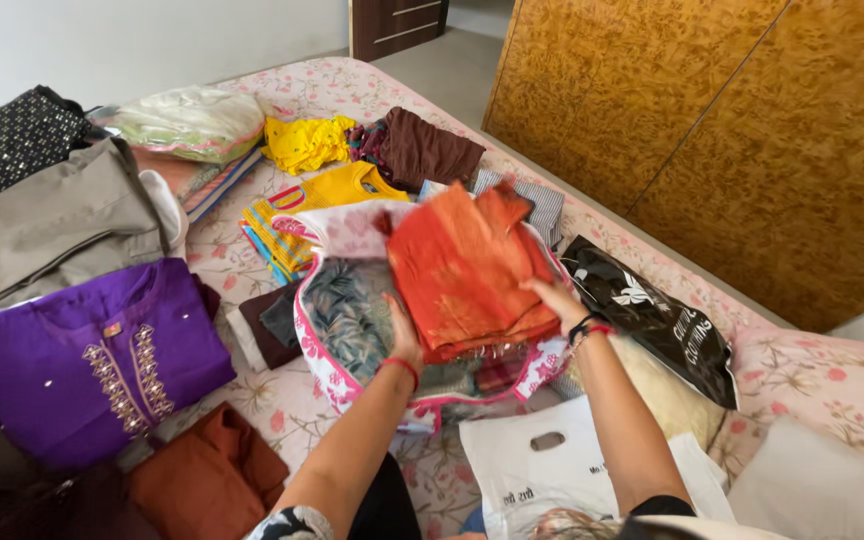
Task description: The person sorts and folds various clothing items, placing some into a fabric organizer bag and others into a plastic shopping bag while seated on the floor.
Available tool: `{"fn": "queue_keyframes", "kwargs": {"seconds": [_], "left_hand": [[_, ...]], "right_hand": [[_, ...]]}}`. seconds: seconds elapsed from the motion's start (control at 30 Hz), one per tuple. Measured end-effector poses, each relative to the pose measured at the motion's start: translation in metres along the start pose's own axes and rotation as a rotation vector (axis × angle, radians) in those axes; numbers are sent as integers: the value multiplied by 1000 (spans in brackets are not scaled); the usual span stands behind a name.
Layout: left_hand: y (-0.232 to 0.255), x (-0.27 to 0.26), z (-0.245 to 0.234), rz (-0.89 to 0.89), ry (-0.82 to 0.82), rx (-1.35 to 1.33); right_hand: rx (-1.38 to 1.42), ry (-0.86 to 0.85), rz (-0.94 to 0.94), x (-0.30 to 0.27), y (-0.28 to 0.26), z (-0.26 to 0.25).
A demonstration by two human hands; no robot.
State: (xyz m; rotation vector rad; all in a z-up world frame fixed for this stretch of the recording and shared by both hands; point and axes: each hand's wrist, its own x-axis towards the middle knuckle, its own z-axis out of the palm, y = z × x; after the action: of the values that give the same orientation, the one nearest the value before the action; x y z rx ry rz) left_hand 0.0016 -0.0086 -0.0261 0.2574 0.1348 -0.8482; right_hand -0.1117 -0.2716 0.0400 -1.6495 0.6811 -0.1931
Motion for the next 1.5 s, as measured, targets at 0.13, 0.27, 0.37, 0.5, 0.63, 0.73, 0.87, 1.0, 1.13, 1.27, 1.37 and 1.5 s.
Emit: {"fn": "queue_keyframes", "kwargs": {"seconds": [0.13, 0.27, 0.37, 0.5, 0.63, 0.73, 0.87, 1.0, 1.13, 1.27, 1.37, 1.5], "left_hand": [[-10, 9, -30, -137, 90, 179], [-18, 25, -35, -133, 156, 396], [-27, 38, -28, -142, 139, 408], [-32, 41, -25, -50, 159, 546], [-42, 54, -29, 80, 53, 661], [-47, 68, -33, -7, 132, 843], [-61, 79, -41, 202, 265, 1077], [-65, 82, -51, 356, 416, 1294], [-60, 86, -46, 239, 477, 1474], [-55, 75, -36, 411, 438, 1417], [-38, 45, -31, 634, 338, 1496], [-25, -26, -1, 1024, 83, 1486]], "right_hand": [[-29, 47, 87, 34, 59, -3], [-166, 103, -96, 42, 70, -23], [-418, 184, -215, 37, 62, -40], [-989, 299, -48, 24, 53, -47], [-974, 392, -98, 13, 66, -65], [-1081, 360, 3, 13, 72, -50], [-1045, 339, -41, 26, 63, -50], [-1062, 324, -80, 40, 54, -32], [-1050, 286, 149, 32, 45, -19], [-1101, 493, 2, 15, 23, -10], [-1236, 588, -271, 7, 7, 18], [-1346, 455, -587, 3, -34, 93]]}}
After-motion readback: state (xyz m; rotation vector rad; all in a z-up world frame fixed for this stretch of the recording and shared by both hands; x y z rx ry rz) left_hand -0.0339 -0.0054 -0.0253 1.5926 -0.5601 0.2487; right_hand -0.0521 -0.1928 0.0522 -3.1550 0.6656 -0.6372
